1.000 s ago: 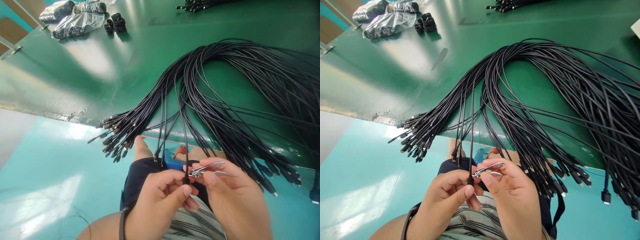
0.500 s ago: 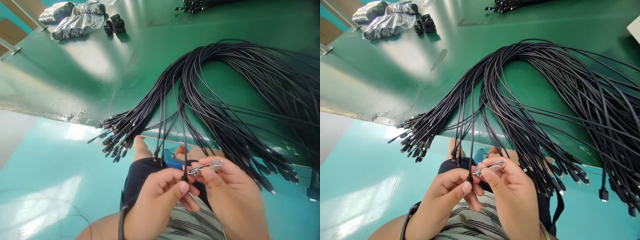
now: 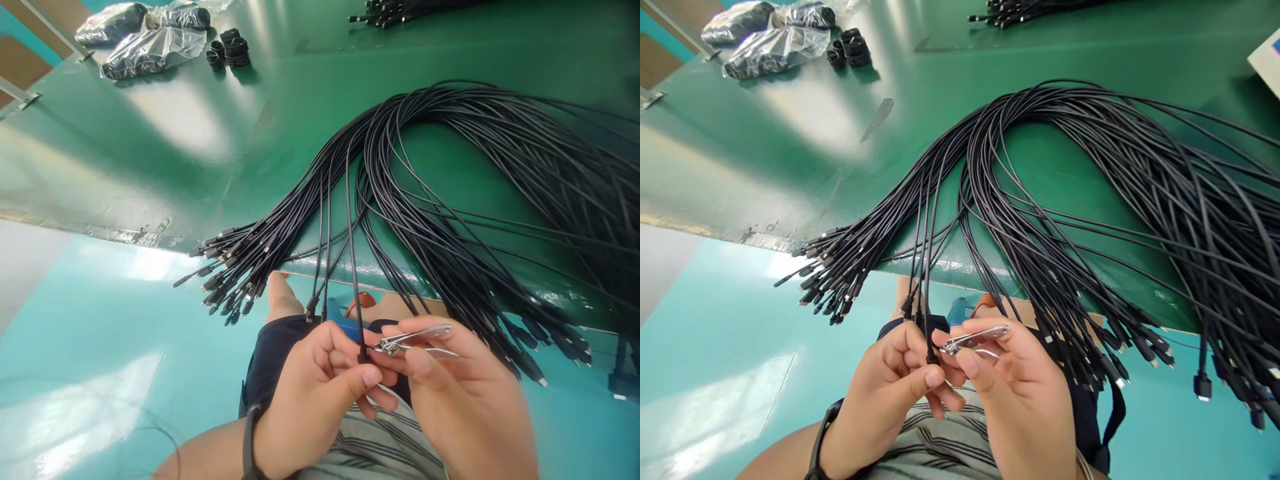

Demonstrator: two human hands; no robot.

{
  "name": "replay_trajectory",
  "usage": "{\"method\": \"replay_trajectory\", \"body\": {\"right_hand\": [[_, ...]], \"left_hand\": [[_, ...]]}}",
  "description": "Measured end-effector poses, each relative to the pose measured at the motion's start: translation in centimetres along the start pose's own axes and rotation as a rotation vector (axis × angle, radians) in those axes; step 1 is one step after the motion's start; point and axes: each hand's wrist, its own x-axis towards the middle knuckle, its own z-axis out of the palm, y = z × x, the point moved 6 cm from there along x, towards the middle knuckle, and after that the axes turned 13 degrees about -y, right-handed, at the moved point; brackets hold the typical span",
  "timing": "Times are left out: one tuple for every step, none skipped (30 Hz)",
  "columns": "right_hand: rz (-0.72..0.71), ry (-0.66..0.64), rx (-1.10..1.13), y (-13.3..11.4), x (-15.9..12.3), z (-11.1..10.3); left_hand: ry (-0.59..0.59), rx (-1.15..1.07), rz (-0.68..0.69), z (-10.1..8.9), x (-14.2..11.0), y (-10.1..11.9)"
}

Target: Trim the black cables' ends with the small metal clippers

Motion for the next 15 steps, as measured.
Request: {"method": "replay_trajectory", "body": {"right_hand": [[-0.002, -0.016, -0.008, 0.0, 0.0, 0.3], [-0.012, -0.031, -0.020, -0.1, 0.1, 0.5], [-0.023, -0.037, -0.033, -0.2, 0.1, 0.7], [-0.036, -0.038, -0.045, -0.3, 0.2, 0.8], [-0.042, -0.041, -0.053, -0.4, 0.3, 0.9], [-0.044, -0.047, -0.056, -0.4, 0.3, 1.0], [-0.036, -0.056, -0.059, -0.4, 0.4, 1.1], [-0.024, -0.067, -0.065, -0.4, 0.4, 1.2], [-0.016, -0.074, -0.074, -0.4, 0.5, 1.3], [-0.011, -0.074, -0.085, -0.5, 0.6, 1.3], [-0.009, -0.070, -0.096, -0.6, 0.6, 1.3], [-0.005, -0.065, -0.106, -0.7, 0.6, 1.3], [-0.004, -0.062, -0.111, -0.8, 0.6, 1.3], [-0.004, -0.059, -0.108, -0.7, 0.6, 1.2], [0.002, -0.056, -0.100, -0.6, 0.6, 1.1]], "left_hand": [[0.018, 0.016, 0.007, 0.0, -0.1, 0.1], [0.033, 0.031, 0.014, 0.0, -0.2, 0.2], [0.045, 0.045, 0.018, 0.0, -0.3, 0.2], [0.054, 0.058, 0.017, -0.1, -0.4, 0.2], [0.064, 0.071, 0.016, -0.2, -0.5, 0.1], [0.071, 0.084, 0.017, -0.2, -0.6, 0.1], [0.076, 0.096, 0.016, -0.3, -0.6, 0.1], [0.079, 0.107, 0.015, -0.4, -0.6, 0.0], [0.083, 0.116, 0.011, -0.4, -0.7, 0.0], [0.087, 0.124, 0.006, -0.4, -0.7, 0.0], [0.090, 0.131, 0.002, -0.4, -0.7, 0.0], [0.095, 0.136, -0.002, -0.4, -0.7, 0.0], [0.101, 0.141, -0.006, -0.4, -0.7, 0.0], [0.105, 0.146, -0.009, -0.4, -0.8, 0.0], [0.109, 0.152, -0.011, -0.3, -0.8, 0.0]]}}
